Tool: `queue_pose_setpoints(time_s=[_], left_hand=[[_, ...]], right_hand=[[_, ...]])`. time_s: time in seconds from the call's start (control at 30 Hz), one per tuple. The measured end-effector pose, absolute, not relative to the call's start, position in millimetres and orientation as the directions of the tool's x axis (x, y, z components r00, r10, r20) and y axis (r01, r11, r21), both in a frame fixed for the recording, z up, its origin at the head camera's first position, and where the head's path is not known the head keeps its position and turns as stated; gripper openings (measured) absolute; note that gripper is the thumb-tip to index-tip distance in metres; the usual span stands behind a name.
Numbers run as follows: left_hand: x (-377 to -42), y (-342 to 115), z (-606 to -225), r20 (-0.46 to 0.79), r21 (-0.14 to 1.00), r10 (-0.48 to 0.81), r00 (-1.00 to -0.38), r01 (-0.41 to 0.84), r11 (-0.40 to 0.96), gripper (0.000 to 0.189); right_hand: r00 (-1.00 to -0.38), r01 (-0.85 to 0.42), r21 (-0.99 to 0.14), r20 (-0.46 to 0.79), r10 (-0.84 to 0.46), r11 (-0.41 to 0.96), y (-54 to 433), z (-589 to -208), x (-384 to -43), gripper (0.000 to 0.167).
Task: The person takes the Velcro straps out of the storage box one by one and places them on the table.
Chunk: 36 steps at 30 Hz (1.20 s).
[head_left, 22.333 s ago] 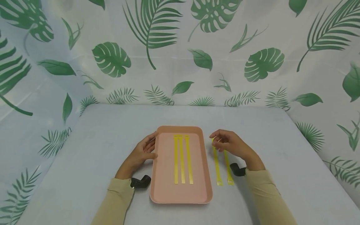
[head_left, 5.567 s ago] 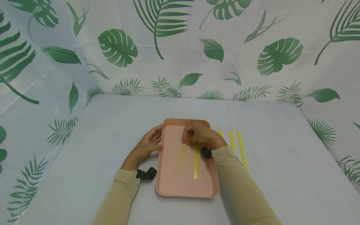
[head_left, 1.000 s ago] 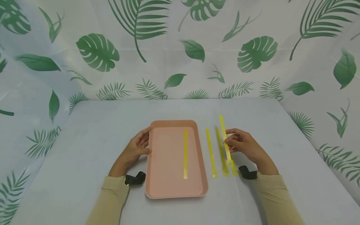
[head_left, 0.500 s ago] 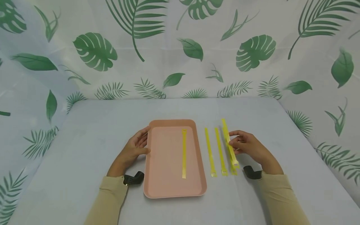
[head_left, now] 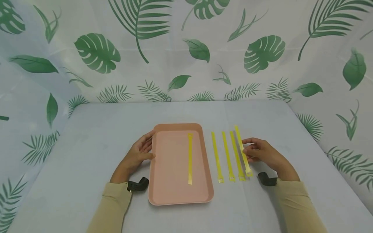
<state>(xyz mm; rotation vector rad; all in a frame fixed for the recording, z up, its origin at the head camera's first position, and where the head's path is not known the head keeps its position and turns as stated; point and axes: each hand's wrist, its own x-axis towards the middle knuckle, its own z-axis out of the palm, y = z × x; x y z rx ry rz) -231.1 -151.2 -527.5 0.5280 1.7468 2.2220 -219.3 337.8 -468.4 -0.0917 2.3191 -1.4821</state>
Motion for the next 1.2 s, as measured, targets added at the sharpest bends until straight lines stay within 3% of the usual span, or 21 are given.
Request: queue_pose_setpoints(time_s=[0.53, 1.2], left_hand=[[-230.5, -152.9, -527.6, 0.116, 0.971, 0.427, -0.897, 0.012, -0.238, 0.105], [-231.1, -151.9, -528.4, 0.122, 0.970, 0.427, -0.896, 0.016, -0.244, 0.104]], right_hand=[[-0.907, 0.229, -0.835, -0.370, -0.202, 0.501, 339.8, -471.5, -218.7, 0.054], [-0.932, 0.205, -0.802, -0.334, -0.138, 0.562, 338.3, -470.4, -216.9, 0.048]])
